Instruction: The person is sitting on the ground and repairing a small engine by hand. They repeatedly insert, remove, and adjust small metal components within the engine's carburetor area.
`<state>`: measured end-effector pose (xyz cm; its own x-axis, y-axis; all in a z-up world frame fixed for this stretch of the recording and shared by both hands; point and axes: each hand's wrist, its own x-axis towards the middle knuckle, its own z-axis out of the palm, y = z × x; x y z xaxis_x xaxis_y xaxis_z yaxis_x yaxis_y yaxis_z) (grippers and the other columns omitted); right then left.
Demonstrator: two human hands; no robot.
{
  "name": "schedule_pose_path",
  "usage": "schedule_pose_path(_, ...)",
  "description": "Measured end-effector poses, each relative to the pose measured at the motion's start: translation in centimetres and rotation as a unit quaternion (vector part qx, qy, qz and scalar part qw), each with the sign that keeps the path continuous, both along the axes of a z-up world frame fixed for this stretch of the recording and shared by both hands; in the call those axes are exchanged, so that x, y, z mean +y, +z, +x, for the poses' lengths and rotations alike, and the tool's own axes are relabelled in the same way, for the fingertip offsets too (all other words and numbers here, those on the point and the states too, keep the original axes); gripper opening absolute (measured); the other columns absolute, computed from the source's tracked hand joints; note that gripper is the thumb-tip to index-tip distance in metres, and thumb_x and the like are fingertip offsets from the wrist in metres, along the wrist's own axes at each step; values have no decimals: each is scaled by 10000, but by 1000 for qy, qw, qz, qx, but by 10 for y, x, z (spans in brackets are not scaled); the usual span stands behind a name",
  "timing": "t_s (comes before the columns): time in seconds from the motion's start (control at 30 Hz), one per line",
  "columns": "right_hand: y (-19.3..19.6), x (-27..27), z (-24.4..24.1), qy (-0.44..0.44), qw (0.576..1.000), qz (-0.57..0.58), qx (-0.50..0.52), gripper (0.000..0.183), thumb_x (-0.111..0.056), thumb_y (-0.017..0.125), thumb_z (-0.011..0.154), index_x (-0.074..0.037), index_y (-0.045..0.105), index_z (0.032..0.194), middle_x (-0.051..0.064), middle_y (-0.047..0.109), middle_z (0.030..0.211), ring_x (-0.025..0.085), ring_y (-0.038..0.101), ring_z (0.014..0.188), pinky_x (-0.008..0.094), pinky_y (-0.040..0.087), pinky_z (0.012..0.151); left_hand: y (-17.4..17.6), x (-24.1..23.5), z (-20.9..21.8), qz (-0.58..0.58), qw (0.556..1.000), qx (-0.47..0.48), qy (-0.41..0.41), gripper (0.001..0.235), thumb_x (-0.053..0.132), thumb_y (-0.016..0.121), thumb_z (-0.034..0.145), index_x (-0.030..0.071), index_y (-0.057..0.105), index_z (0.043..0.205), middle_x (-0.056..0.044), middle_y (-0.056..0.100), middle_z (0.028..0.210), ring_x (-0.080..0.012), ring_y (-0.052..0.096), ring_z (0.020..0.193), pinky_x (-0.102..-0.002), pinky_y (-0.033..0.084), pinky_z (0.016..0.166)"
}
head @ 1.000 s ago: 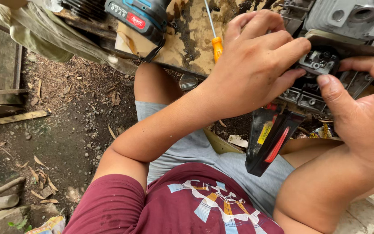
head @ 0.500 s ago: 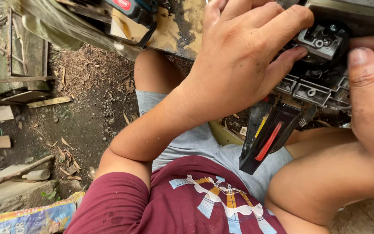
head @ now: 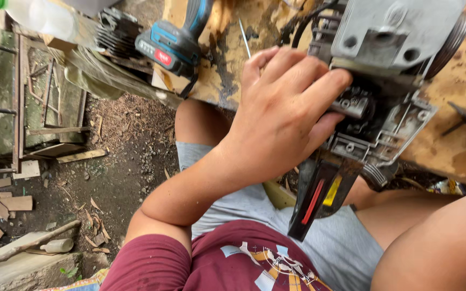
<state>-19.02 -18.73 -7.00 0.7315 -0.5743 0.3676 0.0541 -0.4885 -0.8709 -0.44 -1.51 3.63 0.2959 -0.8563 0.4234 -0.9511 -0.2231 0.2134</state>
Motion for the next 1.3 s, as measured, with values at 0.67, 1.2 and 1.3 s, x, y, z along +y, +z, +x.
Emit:
schedule_pose_path(0.67, 26, 34, 22, -36, 983, -124, 130, 345, -142, 920, 918, -36, 674, 1136, 114, 562, 1054, 234, 546, 1019, 297, 443, 938, -16, 4, 21, -63, 992, 67, -82, 305, 166, 828, 888, 76, 648, 1117, -72, 599, 1126, -304, 585, 1142, -454, 465, 1032)
schedule_pose_path(1.2, 25, 25, 15, 36, 986, -83, 142, 148, -80, 682, 1111, 38, 622, 1176, 125, 641, 1092, 208, 609, 960, 295, 467, 936, -29, 8, 12, -100, 992, 47, -59, 275, 195, 783, 962, 144, 625, 1181, -22, 591, 1132, -253, 571, 1164, -421, 425, 1035)
schedule_pose_path(1.3, 24, 18, 17, 44, 985, -53, 157, 167, -99, 672, 1095, 38, 627, 1179, 131, 658, 1086, 209, 596, 918, 298, 460, 895, -29, 7, 9, -97, 993, 45, -48, 292, 195, 775, 963, 147, 621, 1206, -19, 598, 1147, -244, 572, 1149, -414, 418, 1032)
